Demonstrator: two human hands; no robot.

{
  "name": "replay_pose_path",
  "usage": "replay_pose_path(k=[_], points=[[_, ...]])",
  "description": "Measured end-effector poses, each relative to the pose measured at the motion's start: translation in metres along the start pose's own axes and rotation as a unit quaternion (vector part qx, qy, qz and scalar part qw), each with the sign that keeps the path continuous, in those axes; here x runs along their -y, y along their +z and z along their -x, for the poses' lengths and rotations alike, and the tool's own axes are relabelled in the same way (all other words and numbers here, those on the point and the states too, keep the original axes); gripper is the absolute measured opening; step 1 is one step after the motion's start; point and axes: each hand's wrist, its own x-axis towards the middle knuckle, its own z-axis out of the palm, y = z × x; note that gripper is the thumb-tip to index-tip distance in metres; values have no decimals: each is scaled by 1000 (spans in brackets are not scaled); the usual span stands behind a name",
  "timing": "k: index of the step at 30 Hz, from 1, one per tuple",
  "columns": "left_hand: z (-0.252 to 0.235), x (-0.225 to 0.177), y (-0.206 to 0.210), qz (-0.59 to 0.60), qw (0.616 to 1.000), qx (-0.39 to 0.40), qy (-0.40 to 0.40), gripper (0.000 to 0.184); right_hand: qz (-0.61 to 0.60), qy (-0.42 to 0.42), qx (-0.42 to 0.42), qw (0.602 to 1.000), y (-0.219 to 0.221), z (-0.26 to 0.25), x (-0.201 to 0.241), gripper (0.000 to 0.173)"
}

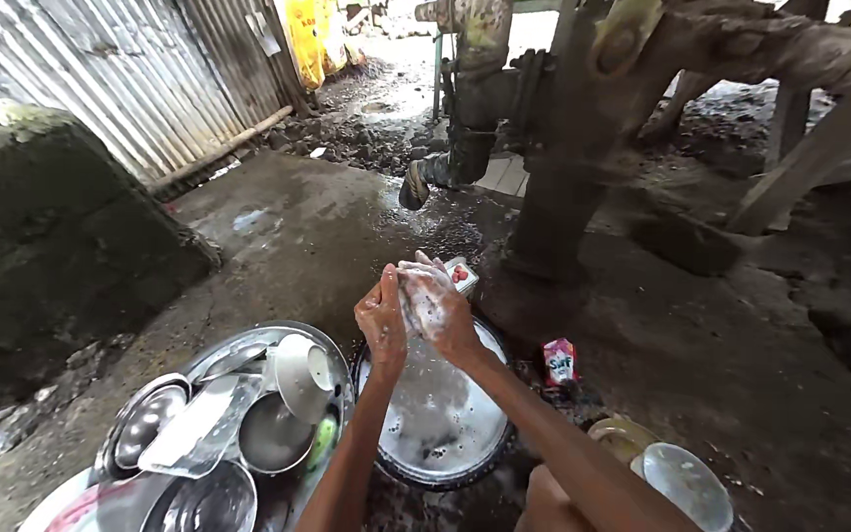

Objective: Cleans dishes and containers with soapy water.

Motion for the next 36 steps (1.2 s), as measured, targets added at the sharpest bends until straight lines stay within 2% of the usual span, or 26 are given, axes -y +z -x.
replay_pose_path(k=[2,4,6,8,10,11,13,14,15,17,19,20,22,26,28,30,32,35,36], points=[[-1,-8,-4,38,999,7,2,48,-5,46,21,999,-16,-12,-25,26],[-1,-14,-8,81,997,17,3,50,-64,184,23,981,-34,-20,-57,28],[-2,-15,-9,110,994,12,-2,50,-173,307,0,936,-48,-26,-77,29],[-7,-9,-12,122,992,8,-11,49,-234,331,0,914,-59,-29,-83,32],[-17,5,-19,56,998,25,-8,45,-208,300,33,930,-67,-38,-76,33],[-22,12,-24,-41,998,46,-4,43,-177,278,52,943,-68,-46,-68,32],[-25,13,-25,-229,967,109,-19,49,-87,202,107,970,-62,-63,-39,27],[-21,9,-18,-264,957,121,-20,52,-25,147,137,979,-55,-68,-20,23],[-15,7,-10,-242,964,108,-16,51,30,88,165,982,-42,-68,0,22],[-6,10,0,-37,998,50,-8,36,119,-19,180,976,-8,-57,20,22],[-9,7,3,153,988,-11,-14,34,143,-65,151,976,12,-47,24,19],[-13,3,1,177,983,-42,-22,38,139,-68,145,977,13,-46,22,19],[-20,-3,-9,157,986,-52,-25,45,105,-20,169,980,2,-52,8,22],[-23,-3,-18,155,986,-53,-14,47,9,112,152,982,-15,-59,-29,25],[-24,3,-16,137,989,-59,-20,46,55,88,136,985,-10,-53,-26,26],[-22,6,-12,119,991,-57,-23,46,129,-10,131,983,8,-43,-12,24],[-17,10,-8,135,989,-50,-32,45,125,-55,117,984,25,-28,9,22],[-17,6,-10,132,990,-41,-24,45,109,-49,122,985,28,-30,17,23],[-19,4,-11,134,990,-40,-17,47,86,-21,129,988,21,-36,13,22]])
